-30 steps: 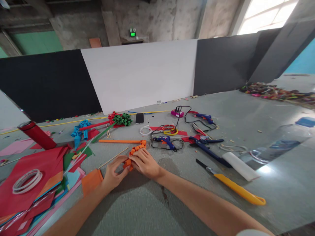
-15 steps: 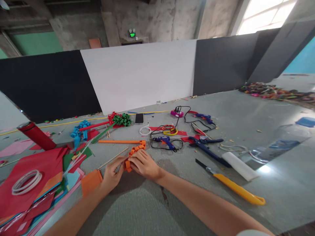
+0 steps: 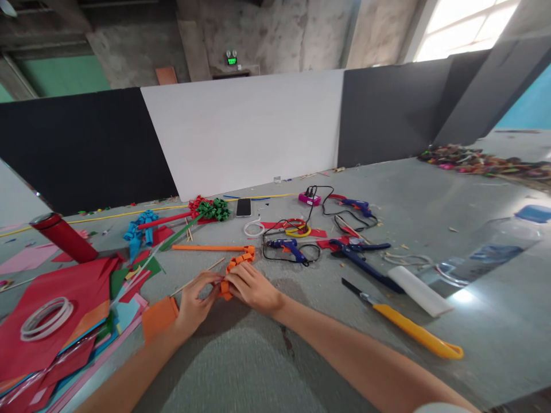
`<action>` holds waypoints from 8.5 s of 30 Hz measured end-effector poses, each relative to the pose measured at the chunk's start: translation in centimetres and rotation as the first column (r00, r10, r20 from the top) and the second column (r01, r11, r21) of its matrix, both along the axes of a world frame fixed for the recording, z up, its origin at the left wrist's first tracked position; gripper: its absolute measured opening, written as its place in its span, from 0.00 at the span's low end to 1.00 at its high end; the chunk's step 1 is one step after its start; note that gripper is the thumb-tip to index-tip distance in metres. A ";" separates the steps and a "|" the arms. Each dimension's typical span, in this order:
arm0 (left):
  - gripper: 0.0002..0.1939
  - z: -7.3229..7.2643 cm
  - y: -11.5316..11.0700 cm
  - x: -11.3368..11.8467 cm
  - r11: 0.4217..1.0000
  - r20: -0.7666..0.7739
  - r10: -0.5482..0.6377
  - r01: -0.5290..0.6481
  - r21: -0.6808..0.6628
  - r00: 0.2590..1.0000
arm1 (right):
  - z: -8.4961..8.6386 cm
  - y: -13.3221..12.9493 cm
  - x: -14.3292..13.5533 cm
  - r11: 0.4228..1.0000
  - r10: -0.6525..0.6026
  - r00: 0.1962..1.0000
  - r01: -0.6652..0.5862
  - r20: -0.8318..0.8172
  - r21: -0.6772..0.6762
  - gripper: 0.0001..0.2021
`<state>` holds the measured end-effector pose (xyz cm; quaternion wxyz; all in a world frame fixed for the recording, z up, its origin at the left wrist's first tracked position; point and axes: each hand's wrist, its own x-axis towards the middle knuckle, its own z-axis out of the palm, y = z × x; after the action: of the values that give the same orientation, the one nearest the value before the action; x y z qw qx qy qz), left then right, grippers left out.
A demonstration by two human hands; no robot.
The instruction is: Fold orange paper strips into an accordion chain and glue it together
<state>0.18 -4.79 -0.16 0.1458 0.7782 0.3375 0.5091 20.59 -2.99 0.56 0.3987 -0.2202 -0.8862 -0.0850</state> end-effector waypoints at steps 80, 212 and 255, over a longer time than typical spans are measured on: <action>0.07 -0.2 0.7 -0.1 0.950 0.026 0.149 -0.135 -0.281 0.989 | -0.1 0.5 6.6 0.811 -0.415 0.845 0.175 -0.339 -0.558 0.17; 0.17 5.2 0.7 13.4 0.768 0.691 0.078 0.399 -0.501 0.718 | 5.0 -1.3 8.3 0.858 -0.300 0.496 -0.235 -0.815 -0.458 0.11; 0.16 5.6 0.3 13.4 0.804 0.632 0.150 0.278 -0.525 0.761 | 4.5 -0.7 8.4 0.811 -0.316 0.516 -0.288 -0.796 -0.509 0.12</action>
<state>13.55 -4.47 5.40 0.5054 0.4807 0.3788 0.6083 28.99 -3.66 5.09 0.6925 -0.3512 -0.5499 0.3078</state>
